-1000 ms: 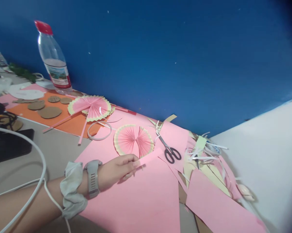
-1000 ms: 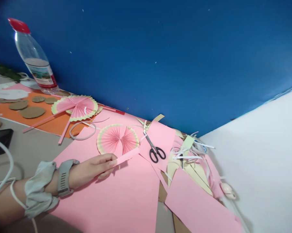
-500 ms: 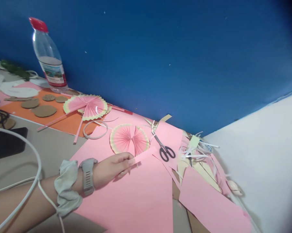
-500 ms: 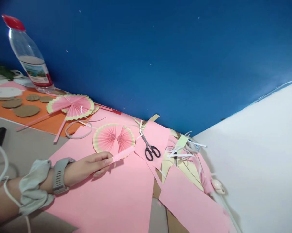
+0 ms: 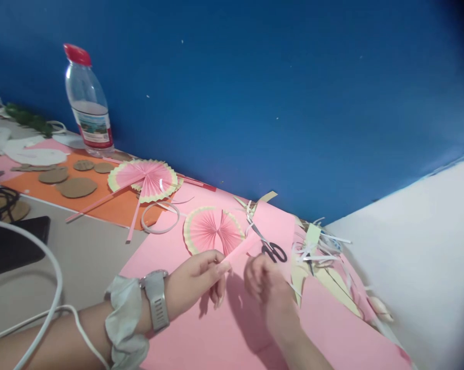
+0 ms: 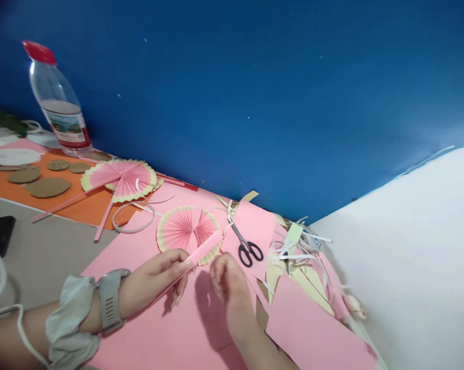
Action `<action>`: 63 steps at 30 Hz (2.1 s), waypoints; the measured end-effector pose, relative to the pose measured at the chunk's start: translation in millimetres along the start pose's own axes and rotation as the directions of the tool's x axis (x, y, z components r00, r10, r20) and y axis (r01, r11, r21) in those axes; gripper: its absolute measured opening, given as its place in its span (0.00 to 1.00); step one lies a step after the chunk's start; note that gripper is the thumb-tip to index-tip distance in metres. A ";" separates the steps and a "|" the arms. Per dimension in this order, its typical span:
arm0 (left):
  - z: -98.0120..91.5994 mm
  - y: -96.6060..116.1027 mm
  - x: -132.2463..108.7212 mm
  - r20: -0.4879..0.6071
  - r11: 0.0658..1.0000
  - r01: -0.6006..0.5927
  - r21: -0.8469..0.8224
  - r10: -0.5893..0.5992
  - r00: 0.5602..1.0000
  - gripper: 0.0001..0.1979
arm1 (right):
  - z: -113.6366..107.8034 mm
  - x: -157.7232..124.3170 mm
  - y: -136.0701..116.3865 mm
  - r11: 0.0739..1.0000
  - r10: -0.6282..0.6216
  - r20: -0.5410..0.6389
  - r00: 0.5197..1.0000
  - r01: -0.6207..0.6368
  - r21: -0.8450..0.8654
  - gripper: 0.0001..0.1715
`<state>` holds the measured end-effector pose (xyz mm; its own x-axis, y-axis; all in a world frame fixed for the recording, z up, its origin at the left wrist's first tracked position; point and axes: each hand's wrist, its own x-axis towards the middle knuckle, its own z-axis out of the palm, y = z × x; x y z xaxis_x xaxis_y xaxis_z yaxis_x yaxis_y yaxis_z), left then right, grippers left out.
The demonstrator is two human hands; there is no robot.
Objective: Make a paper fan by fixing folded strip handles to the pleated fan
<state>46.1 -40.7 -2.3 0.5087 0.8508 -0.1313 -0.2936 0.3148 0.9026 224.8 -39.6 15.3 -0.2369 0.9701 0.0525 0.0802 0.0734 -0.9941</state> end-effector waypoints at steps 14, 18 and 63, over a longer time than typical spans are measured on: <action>5.1 6.5 -11.3 0.025 0.913 0.032 0.406 -0.046 0.999 0.17 | 12.9 3.1 19.1 0.999 -0.048 0.170 0.984 0.043 0.034 0.20; 3.4 3.9 -11.6 0.024 0.878 -0.016 0.478 0.005 1.000 0.15 | 16.6 4.8 13.2 1.000 -0.031 0.209 0.978 0.031 0.005 0.18; 3.4 13.5 -10.4 0.004 0.837 0.014 0.547 -0.020 1.000 0.18 | 17.4 6.2 11.0 0.986 -0.044 0.159 0.986 0.017 0.167 0.17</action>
<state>39.6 -46.7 12.7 0.5181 0.8425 -0.1474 0.2045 0.0453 0.9778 207.3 -36.8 3.0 -0.3910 0.9169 0.0802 -0.0866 0.0501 -0.9950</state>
